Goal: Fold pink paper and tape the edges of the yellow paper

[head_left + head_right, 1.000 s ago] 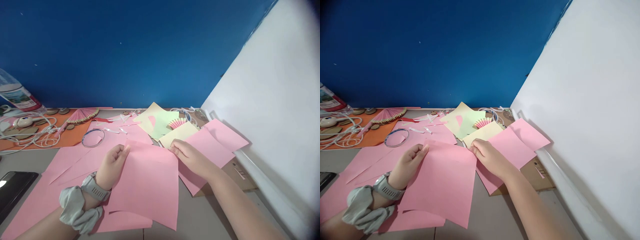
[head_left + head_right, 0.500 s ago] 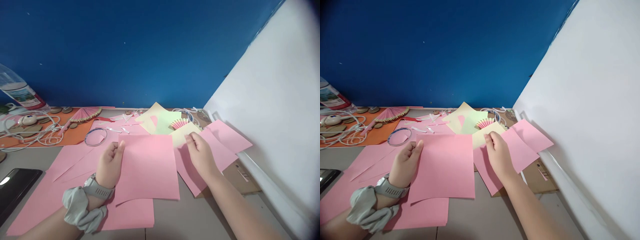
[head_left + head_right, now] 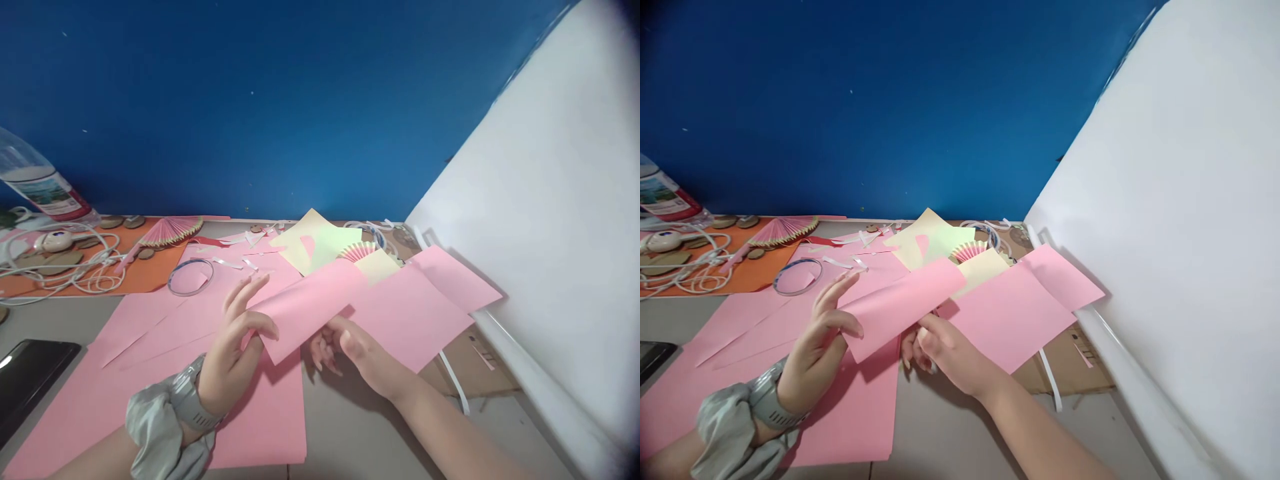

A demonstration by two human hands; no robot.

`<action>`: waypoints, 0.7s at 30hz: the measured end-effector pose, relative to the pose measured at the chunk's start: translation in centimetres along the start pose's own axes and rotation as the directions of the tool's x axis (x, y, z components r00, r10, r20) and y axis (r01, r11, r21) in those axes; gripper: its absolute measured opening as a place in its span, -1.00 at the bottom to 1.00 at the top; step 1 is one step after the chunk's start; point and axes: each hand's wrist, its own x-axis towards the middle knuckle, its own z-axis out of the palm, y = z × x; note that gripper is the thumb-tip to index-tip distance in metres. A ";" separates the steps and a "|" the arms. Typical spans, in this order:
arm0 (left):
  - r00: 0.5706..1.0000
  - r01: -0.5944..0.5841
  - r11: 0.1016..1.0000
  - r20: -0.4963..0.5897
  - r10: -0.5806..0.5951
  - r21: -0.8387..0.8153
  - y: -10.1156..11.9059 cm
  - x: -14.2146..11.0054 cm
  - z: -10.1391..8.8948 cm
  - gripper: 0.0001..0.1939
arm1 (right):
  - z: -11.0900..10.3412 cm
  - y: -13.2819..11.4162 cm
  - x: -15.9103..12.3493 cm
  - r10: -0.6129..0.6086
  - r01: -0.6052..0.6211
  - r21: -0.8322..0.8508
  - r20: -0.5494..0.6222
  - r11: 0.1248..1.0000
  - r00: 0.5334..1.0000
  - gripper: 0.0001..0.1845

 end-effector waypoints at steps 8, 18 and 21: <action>0.941 0.207 0.970 -0.296 -0.163 0.125 -0.7 0.2 0.4 -0.76 | 0.4 1.1 -0.2 0.051 -0.084 -0.084 -0.333 0.993 0.942 -0.52; 0.834 0.519 0.808 0.373 -0.406 -0.280 1.1 0.3 0.7 -0.64 | 1.2 0.9 -0.7 0.052 -0.102 -0.216 -0.228 0.971 0.972 -0.64; 0.794 0.547 0.784 0.481 -0.373 -0.294 1.0 0.3 0.9 -0.61 | 1.9 -0.1 -0.7 0.127 -0.164 -0.283 -0.144 0.945 0.981 -0.69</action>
